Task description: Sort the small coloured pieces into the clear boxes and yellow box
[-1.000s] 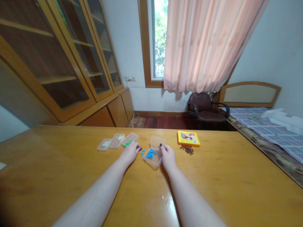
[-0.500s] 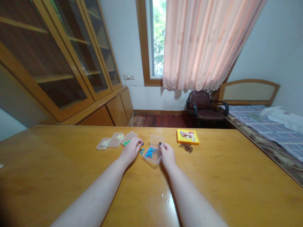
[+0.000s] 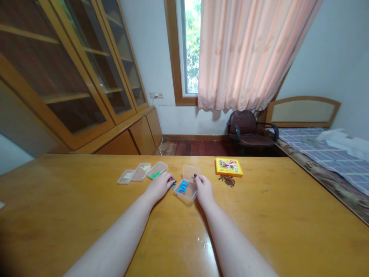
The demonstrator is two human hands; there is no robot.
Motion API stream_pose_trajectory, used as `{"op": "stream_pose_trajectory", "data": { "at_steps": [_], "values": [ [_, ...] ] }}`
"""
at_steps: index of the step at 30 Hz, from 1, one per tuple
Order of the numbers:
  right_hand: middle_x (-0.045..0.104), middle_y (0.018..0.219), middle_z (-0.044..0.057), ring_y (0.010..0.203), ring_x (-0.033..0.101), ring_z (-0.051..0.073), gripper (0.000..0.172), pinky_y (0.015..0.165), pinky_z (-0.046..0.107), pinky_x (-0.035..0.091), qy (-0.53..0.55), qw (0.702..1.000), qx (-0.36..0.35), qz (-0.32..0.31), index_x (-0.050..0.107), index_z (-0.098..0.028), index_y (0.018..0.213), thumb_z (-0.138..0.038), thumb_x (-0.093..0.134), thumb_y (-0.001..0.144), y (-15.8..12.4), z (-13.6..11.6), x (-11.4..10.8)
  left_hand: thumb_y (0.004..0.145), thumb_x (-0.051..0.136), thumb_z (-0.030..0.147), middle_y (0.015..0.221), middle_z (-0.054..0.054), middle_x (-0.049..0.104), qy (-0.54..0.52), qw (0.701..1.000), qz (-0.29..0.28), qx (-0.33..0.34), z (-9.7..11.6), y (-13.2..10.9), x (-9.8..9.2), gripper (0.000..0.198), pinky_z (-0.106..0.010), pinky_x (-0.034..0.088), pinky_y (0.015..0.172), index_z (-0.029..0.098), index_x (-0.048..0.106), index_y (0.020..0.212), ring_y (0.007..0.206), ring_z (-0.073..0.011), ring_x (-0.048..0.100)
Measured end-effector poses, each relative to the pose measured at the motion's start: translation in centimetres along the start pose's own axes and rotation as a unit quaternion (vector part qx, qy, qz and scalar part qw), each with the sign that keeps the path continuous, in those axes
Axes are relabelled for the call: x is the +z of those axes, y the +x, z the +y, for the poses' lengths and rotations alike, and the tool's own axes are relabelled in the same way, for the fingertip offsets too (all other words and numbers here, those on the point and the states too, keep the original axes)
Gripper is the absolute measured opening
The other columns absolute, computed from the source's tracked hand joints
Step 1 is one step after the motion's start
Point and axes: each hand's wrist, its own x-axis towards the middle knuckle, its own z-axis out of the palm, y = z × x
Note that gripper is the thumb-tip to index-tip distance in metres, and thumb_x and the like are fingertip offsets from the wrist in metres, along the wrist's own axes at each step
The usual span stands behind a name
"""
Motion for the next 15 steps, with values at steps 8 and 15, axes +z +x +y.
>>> {"op": "stream_pose_trajectory", "data": {
  "at_steps": [8,15],
  "values": [
    [0.062,0.063,0.004,0.06,0.052,0.017,0.043,0.056,0.027,0.037,0.017,1.0,-0.004,-0.003,0.066,-0.015,0.071,-0.057,0.059,0.065,0.0,0.4,0.0,0.081,0.053,0.025,0.087,-0.005,0.06,0.021,0.999,-0.012,-0.026,-0.4,0.4,0.7,0.011,-0.026,0.04,0.072,0.017,0.06,0.082,0.082,-0.0156,0.055],
    [0.06,0.059,0.002,0.054,0.049,0.016,0.043,0.053,0.027,0.036,0.008,1.0,-0.007,-0.001,0.066,-0.016,0.069,-0.058,0.058,0.065,0.0,0.4,0.0,0.086,0.046,0.025,0.085,-0.005,0.06,0.061,0.998,-0.002,-0.025,-1.0,0.7,1.3,0.016,-0.025,0.039,0.07,0.017,0.059,0.082,0.08,-0.016,0.055]
  ]
}}
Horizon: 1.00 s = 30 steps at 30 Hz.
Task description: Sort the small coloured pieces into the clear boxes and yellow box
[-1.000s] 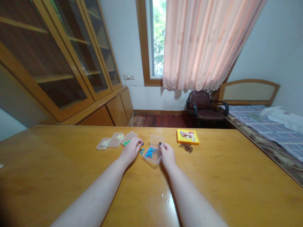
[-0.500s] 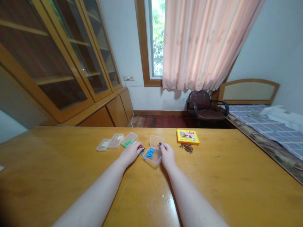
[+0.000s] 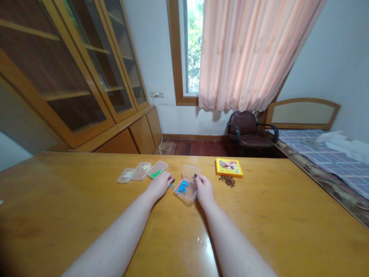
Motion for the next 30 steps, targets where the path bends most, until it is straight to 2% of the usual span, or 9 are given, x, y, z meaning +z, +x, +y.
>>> {"op": "stream_pose_trajectory", "data": {
  "at_steps": [5,9,11,15,17,20,24,27,30],
  "values": [
    [0.06,0.06,0.003,0.055,0.05,0.016,0.04,0.055,0.027,0.035,-0.001,1.0,0.0,-0.004,0.065,-0.016,0.068,-0.055,0.058,0.067,0.0,0.0,0.0,0.086,0.046,0.024,0.087,-0.005,0.058,0.005,1.0,0.0,-0.005,0.4,-0.1,-0.3,0.015,-0.026,0.04,0.072,0.016,0.058,0.083,0.082,-0.0158,0.055],
    [0.061,0.062,0.003,0.058,0.051,0.017,0.038,0.056,0.027,0.035,-0.002,1.0,0.004,-0.005,0.065,-0.016,0.07,-0.053,0.058,0.067,0.1,0.1,-0.1,0.087,0.042,0.023,0.089,-0.005,0.058,-0.06,0.995,0.078,0.009,1.3,-0.6,-1.4,0.017,-0.027,0.041,0.077,0.017,0.058,0.085,0.085,-0.016,0.054],
    [0.061,0.062,0.003,0.058,0.051,0.017,0.04,0.056,0.027,0.035,-0.001,1.0,0.003,-0.006,0.065,-0.016,0.07,-0.055,0.058,0.066,0.0,0.0,-0.1,0.087,0.042,0.025,0.091,-0.005,0.059,-0.102,0.988,0.103,0.06,1.9,-0.9,-1.9,0.018,-0.027,0.042,0.081,0.018,0.059,0.088,0.089,-0.0158,0.054],
    [0.062,0.063,0.004,0.058,0.051,0.017,0.042,0.055,0.027,0.035,0.008,1.0,0.008,-0.007,0.065,-0.015,0.07,-0.056,0.058,0.066,0.0,-0.1,0.0,0.088,0.04,0.022,0.109,-0.004,0.059,-0.154,0.972,0.059,0.169,2.7,-1.3,-2.3,0.026,-0.026,0.039,0.091,0.021,0.056,0.107,0.102,-0.0143,0.052],
    [0.062,0.064,0.004,0.058,0.051,0.017,0.041,0.054,0.027,0.035,0.016,1.0,0.015,-0.006,0.065,-0.015,0.07,-0.055,0.059,0.065,0.0,-0.1,0.1,0.087,0.037,0.019,0.108,-0.004,0.059,-0.154,0.977,0.059,0.137,2.5,-1.2,-2.4,0.027,-0.027,0.04,0.09,0.02,0.057,0.107,0.101,-0.0146,0.053],
    [0.062,0.064,0.003,0.057,0.05,0.016,0.04,0.053,0.026,0.034,0.022,1.0,0.019,-0.005,0.065,-0.015,0.069,-0.054,0.06,0.064,0.1,0.1,0.1,0.086,0.038,0.02,0.098,-0.006,0.062,-0.109,0.992,0.057,0.032,1.5,-0.8,-2.5,0.023,-0.028,0.042,0.083,0.018,0.059,0.095,0.094,-0.0168,0.055],
    [0.062,0.064,0.003,0.057,0.05,0.015,0.038,0.053,0.026,0.034,0.023,0.999,0.022,-0.006,0.066,-0.015,0.072,-0.052,0.059,0.065,0.2,0.3,0.1,0.084,0.043,0.036,0.085,-0.007,0.063,-0.03,0.997,-0.017,-0.068,0.5,-0.9,-2.3,0.025,-0.029,0.043,0.07,0.017,0.058,0.086,0.081,-0.0199,0.058],
    [0.061,0.063,0.002,0.056,0.05,0.015,0.037,0.053,0.026,0.034,0.022,1.0,0.019,-0.006,0.066,-0.015,0.071,-0.051,0.059,0.066,0.1,0.2,0.1,0.074,0.056,0.045,0.091,-0.006,0.063,-0.023,0.998,-0.047,-0.033,0.4,-1.1,-2.2,0.032,-0.028,0.042,0.068,0.018,0.056,0.092,0.084,-0.0207,0.058],
    [0.061,0.062,0.002,0.056,0.05,0.015,0.038,0.053,0.026,0.034,0.02,1.0,0.016,-0.006,0.065,-0.015,0.069,-0.052,0.059,0.066,0.1,0.1,0.0,0.068,0.064,0.04,0.095,-0.006,0.062,-0.032,0.997,-0.068,0.008,0.3,-1.1,-2.0,0.035,-0.026,0.041,0.068,0.019,0.055,0.095,0.086,-0.0201,0.058]
  ]
}}
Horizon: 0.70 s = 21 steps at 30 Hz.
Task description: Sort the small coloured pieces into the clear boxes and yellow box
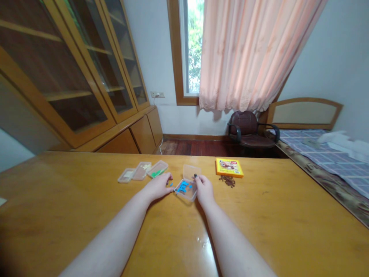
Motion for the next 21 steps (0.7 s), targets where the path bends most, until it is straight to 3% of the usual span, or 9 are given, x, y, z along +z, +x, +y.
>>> {"op": "stream_pose_trajectory", "data": {
  "at_steps": [9,21],
  "values": [
    [0.063,0.066,0.004,0.057,0.051,0.016,0.038,0.052,0.026,0.033,-0.006,1.0,0.008,0.001,0.066,-0.015,0.074,-0.052,0.058,0.067,0.24,0.48,-0.11,0.079,0.051,0.021,0.087,-0.005,0.063,-0.007,1.0,0.025,0.004,-0.24,0.62,0.47,0.009,-0.026,0.039,0.069,0.018,0.058,0.084,0.08,-0.0169,0.057],
    [0.063,0.064,0.004,0.057,0.051,0.016,0.041,0.053,0.026,0.035,-0.013,1.0,-0.003,0.003,0.066,-0.015,0.072,-0.055,0.058,0.066,0.18,0.24,-0.08,0.082,0.049,0.022,0.086,-0.005,0.062,-0.004,0.999,0.041,0.008,-0.19,0.81,0.86,0.01,-0.026,0.038,0.068,0.017,0.057,0.083,0.079,-0.0163,0.056]
  ]
}}
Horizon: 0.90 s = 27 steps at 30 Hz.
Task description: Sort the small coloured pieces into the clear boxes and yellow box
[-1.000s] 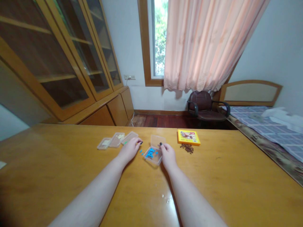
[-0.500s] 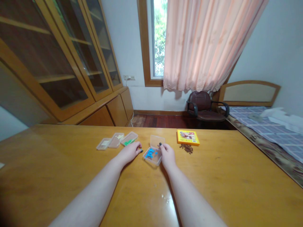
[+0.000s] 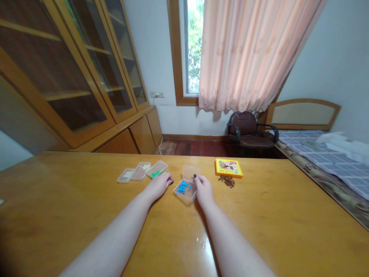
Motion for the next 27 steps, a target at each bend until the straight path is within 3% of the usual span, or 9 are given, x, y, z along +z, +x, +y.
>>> {"op": "stream_pose_trajectory", "data": {
  "at_steps": [11,16,21,24,27],
  "values": [
    [0.063,0.063,0.005,0.059,0.054,0.018,0.043,0.054,0.027,0.037,0.009,1.0,0.005,0.002,0.066,-0.015,0.071,-0.057,0.06,0.064,-0.1,-0.1,0.1,0.082,0.048,0.021,0.084,-0.005,0.061,-0.017,1.0,0.015,-0.003,0.1,0.0,-0.1,0.011,-0.027,0.04,0.069,0.016,0.058,0.083,0.079,-0.0166,0.056],
    [0.065,0.069,0.006,0.063,0.055,0.019,0.043,0.055,0.027,0.037,0.012,1.0,0.005,-0.001,0.066,-0.015,0.071,-0.057,0.06,0.064,-0.2,-0.3,0.1,0.085,0.043,0.021,0.089,-0.003,0.06,-0.087,0.991,0.073,0.072,1.4,-0.4,-0.6,0.015,-0.027,0.042,0.078,0.018,0.057,0.087,0.086,-0.0152,0.055],
    [0.064,0.066,0.005,0.061,0.053,0.018,0.043,0.053,0.027,0.036,0.003,1.0,0.0,-0.003,0.066,-0.015,0.072,-0.057,0.06,0.064,-0.2,-0.3,0.0,0.085,0.044,0.024,0.106,-0.005,0.059,-0.12,0.98,0.056,0.146,2.9,-0.9,-0.9,0.022,-0.029,0.04,0.089,0.019,0.054,0.104,0.099,-0.0161,0.053],
    [0.064,0.067,0.005,0.06,0.053,0.018,0.043,0.053,0.026,0.035,0.002,1.0,0.003,-0.002,0.067,-0.015,0.073,-0.056,0.059,0.065,-0.1,-0.1,0.0,0.086,0.04,0.023,0.102,-0.006,0.06,-0.083,0.99,0.071,0.088,2.4,-0.7,-1.3,0.021,-0.03,0.041,0.087,0.019,0.056,0.1,0.097,-0.0167,0.054],
    [0.063,0.066,0.004,0.059,0.052,0.017,0.041,0.053,0.026,0.035,0.007,1.0,0.004,-0.006,0.066,-0.015,0.074,-0.054,0.059,0.066,0.0,0.1,0.0,0.088,0.035,0.025,0.094,-0.008,0.062,-0.009,0.997,0.071,-0.038,1.6,-0.4,-1.5,0.024,-0.03,0.043,0.078,0.017,0.057,0.093,0.088,-0.0184,0.057]
  ]
}}
